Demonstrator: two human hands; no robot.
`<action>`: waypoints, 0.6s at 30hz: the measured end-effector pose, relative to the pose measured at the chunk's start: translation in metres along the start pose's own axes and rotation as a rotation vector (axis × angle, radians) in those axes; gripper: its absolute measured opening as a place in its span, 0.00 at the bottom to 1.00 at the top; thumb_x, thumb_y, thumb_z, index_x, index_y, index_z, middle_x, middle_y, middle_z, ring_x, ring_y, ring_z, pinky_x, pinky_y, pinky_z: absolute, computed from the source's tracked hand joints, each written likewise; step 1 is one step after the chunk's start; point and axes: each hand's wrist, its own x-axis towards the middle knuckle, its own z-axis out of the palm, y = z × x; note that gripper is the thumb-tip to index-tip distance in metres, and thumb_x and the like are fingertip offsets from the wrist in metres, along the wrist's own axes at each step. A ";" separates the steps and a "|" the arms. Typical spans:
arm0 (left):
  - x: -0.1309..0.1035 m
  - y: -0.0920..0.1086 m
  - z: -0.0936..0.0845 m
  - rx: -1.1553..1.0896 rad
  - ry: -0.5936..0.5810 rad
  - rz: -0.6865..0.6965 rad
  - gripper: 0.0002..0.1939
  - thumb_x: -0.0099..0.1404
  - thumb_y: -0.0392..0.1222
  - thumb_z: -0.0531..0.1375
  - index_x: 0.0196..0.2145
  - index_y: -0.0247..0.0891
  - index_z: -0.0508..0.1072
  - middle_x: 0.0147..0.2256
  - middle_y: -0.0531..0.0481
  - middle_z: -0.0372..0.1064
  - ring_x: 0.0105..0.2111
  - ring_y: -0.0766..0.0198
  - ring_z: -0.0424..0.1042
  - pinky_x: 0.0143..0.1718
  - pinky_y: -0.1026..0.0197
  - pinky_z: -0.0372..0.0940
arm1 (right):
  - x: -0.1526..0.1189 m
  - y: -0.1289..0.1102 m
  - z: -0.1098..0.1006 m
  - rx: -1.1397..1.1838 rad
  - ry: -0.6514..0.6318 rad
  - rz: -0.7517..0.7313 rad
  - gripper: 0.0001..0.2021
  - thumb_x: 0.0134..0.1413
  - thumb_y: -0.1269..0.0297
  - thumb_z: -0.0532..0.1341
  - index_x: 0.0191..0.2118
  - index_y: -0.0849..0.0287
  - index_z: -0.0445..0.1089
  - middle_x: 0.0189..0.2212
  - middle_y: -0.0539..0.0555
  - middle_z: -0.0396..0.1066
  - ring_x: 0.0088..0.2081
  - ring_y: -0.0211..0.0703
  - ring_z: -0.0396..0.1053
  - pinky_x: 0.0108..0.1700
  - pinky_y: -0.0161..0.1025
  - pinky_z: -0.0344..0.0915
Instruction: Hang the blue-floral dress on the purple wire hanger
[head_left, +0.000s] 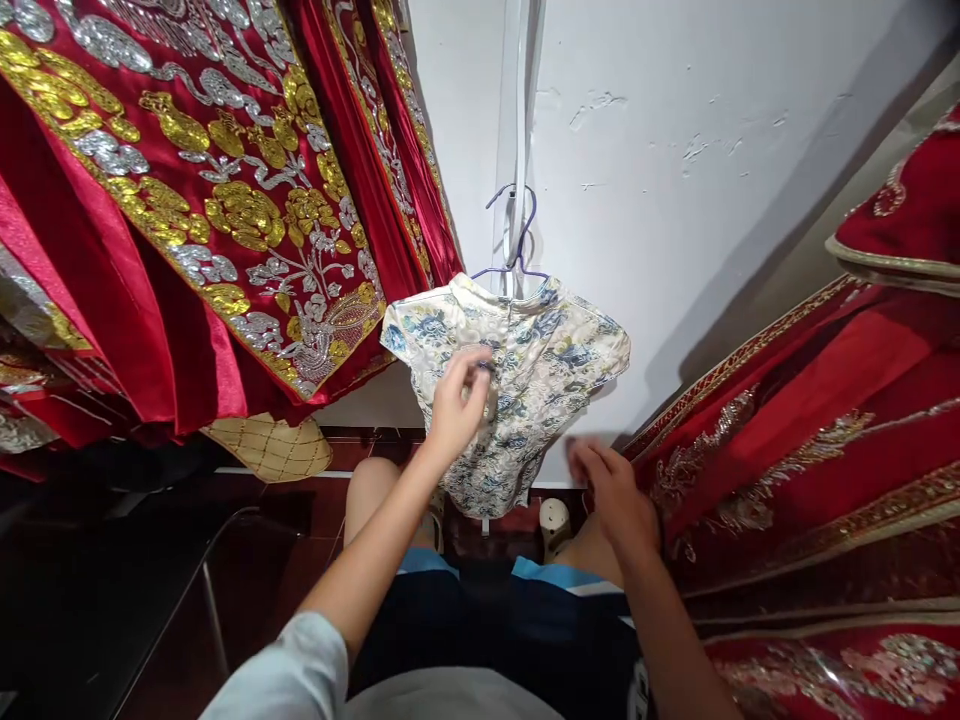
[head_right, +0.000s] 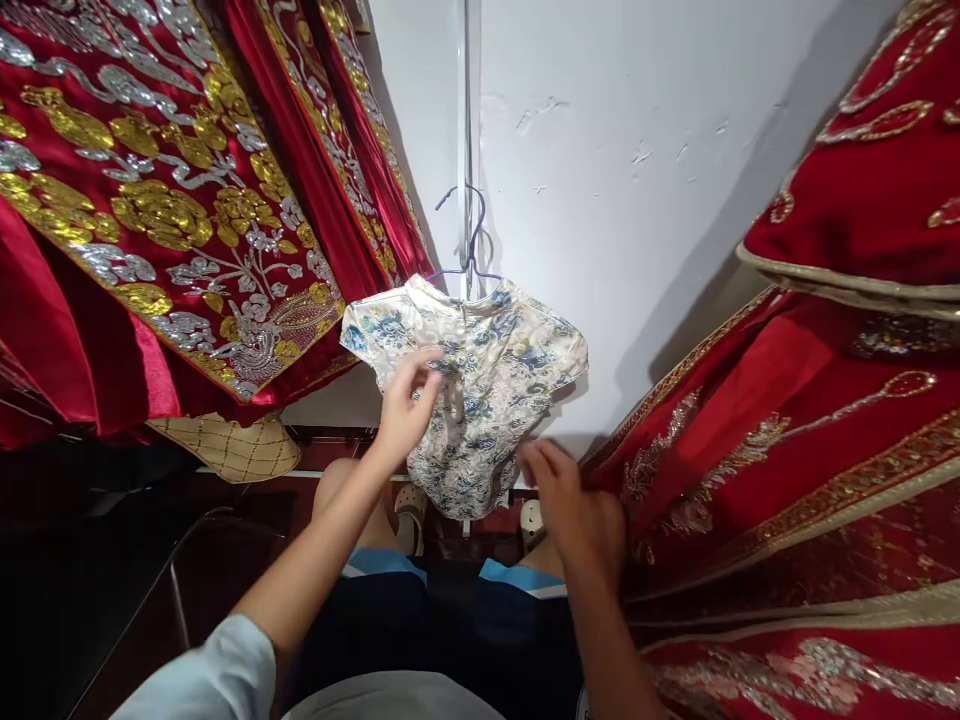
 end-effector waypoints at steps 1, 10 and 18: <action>0.023 0.006 0.000 0.041 0.009 0.081 0.16 0.74 0.43 0.53 0.56 0.41 0.70 0.56 0.41 0.67 0.46 0.58 0.71 0.44 0.59 0.65 | 0.016 -0.016 0.016 0.002 -0.130 -0.059 0.18 0.59 0.51 0.60 0.23 0.55 0.67 0.19 0.48 0.60 0.24 0.39 0.58 0.28 0.38 0.57; 0.091 0.009 -0.001 0.388 -0.105 0.239 0.07 0.73 0.35 0.52 0.39 0.37 0.70 0.37 0.45 0.69 0.39 0.58 0.68 0.41 0.58 0.62 | 0.129 -0.080 0.096 0.118 -0.192 -0.327 0.12 0.61 0.53 0.59 0.34 0.57 0.69 0.23 0.46 0.66 0.23 0.35 0.60 0.27 0.34 0.56; 0.098 0.039 -0.017 0.347 0.018 0.299 0.07 0.72 0.34 0.55 0.35 0.38 0.69 0.35 0.47 0.70 0.37 0.60 0.68 0.41 0.58 0.61 | 0.126 -0.078 0.102 0.069 -0.064 -0.395 0.11 0.56 0.65 0.58 0.23 0.58 0.66 0.18 0.46 0.59 0.22 0.35 0.55 0.26 0.35 0.50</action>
